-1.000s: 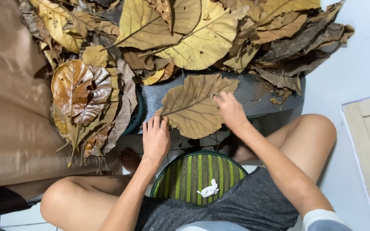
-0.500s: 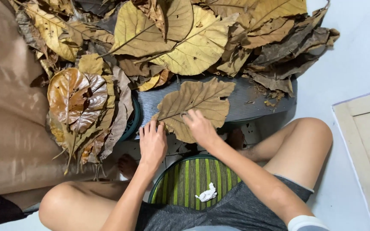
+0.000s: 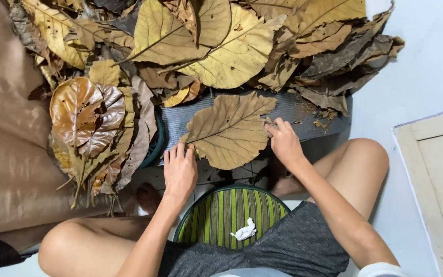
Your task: The person is cleaning large dried leaves one by one by rubbing their surfaces with their fingers to remove dust or debris.
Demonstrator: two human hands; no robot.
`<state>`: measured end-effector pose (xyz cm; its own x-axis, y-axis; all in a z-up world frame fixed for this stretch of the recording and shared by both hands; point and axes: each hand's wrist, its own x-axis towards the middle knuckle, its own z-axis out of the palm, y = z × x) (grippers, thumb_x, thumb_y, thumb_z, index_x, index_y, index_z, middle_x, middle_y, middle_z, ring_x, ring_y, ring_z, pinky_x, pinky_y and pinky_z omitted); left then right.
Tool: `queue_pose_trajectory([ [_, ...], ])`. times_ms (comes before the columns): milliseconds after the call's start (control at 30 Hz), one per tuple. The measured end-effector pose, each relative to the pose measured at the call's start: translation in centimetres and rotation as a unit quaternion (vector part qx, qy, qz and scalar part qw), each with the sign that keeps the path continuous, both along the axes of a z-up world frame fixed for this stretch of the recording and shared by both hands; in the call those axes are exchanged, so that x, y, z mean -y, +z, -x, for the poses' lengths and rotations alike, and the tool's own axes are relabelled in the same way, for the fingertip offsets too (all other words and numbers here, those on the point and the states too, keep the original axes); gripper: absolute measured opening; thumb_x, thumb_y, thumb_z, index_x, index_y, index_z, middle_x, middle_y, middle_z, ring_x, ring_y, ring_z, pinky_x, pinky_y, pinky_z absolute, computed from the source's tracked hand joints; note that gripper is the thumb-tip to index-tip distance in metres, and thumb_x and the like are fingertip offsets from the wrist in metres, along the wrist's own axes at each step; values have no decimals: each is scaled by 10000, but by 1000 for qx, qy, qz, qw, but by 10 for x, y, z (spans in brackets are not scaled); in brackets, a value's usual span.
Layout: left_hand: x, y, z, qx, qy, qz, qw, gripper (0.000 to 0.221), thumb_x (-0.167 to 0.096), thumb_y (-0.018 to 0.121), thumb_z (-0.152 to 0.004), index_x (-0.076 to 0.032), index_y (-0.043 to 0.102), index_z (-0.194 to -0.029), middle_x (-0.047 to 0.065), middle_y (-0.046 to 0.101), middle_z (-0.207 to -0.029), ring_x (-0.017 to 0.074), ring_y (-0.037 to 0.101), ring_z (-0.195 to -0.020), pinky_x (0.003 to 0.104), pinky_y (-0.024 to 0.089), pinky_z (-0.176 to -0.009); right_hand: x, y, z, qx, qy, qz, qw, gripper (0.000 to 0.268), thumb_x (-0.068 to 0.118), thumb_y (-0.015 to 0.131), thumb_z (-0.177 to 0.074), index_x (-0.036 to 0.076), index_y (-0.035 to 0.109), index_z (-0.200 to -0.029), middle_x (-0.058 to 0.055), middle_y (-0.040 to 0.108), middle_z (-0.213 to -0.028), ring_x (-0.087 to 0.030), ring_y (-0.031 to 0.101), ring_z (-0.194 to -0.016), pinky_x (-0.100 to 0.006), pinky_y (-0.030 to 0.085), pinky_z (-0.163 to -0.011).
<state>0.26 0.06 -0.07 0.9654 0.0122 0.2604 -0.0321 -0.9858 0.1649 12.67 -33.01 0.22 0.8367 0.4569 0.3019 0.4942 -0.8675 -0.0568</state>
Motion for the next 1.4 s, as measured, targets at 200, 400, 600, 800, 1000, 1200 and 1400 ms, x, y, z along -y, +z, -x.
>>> queue_pose_trajectory([
  [200, -1, -2, 0, -8, 5, -14, 1000, 308, -236, 587, -950, -112, 656, -1222, 123, 548, -1243, 337, 527, -1250, 553, 420, -1058, -41, 51, 8, -33, -2, -83, 996, 289, 7, 560, -846, 116, 777, -1004, -49, 597, -1012, -319, 676, -890, -389, 611, -763],
  [400, 1, 12, 3, -6, 1, 3, 1000, 321, -178, 597, -936, -73, 654, -1233, 155, 558, -1246, 361, 530, -1246, 582, 430, -1060, -86, -11, 2, -13, 86, -56, 995, 276, 17, 559, -887, 135, 726, -1072, -19, 558, -1085, -249, 639, -949, -356, 598, -691],
  [600, -5, -11, 3, -14, -6, 7, 1000, 352, -203, 549, -948, -107, 622, -1279, 138, 543, -1274, 348, 502, -1291, 578, 403, -1094, -47, -14, -16, -5, 27, -41, 999, 329, 39, 578, -857, 157, 735, -1121, -17, 580, -1078, -250, 612, -979, -327, 590, -772],
  [800, -6, -9, 8, -5, -8, 12, 1000, 347, -201, 553, -934, -109, 631, -1259, 122, 542, -1253, 338, 510, -1281, 579, 409, -1089, -25, 19, -34, -103, 11, -158, 982, 371, -19, 586, -794, 161, 813, -1026, -87, 646, -949, -355, 669, -887, -429, 589, -788],
  [1000, 7, 12, 22, -15, 12, 21, 1000, 345, -185, 574, -942, -82, 627, -1268, 149, 570, -1229, 345, 537, -1253, 546, 411, -1089, -76, 84, 5, -291, -91, -400, 864, 346, 77, 664, -871, 193, 788, -1173, -56, 765, -1097, -233, 704, -1060, -384, 537, -941],
  [1200, 6, 21, 24, -25, 0, -42, 999, 493, -135, 533, -935, -40, 526, -1419, 149, 493, -1421, 308, 495, -1291, 493, 402, -1112, -155, 49, 23, -297, 47, -344, 890, 407, 27, 710, -814, 236, 793, -1153, -36, 762, -1081, -275, 713, -1073, -400, 534, -985],
  [1400, 4, 16, 23, 3, 25, -81, 996, 416, -165, 511, -950, -86, 593, -1350, 108, 513, -1446, 277, 490, -1285, 460, 392, -1102, -200, 20, 45, -137, 215, -112, 960, 317, -4, 647, -801, 101, 740, -1085, -94, 638, -1129, -321, 656, -975, -412, 602, -845],
])
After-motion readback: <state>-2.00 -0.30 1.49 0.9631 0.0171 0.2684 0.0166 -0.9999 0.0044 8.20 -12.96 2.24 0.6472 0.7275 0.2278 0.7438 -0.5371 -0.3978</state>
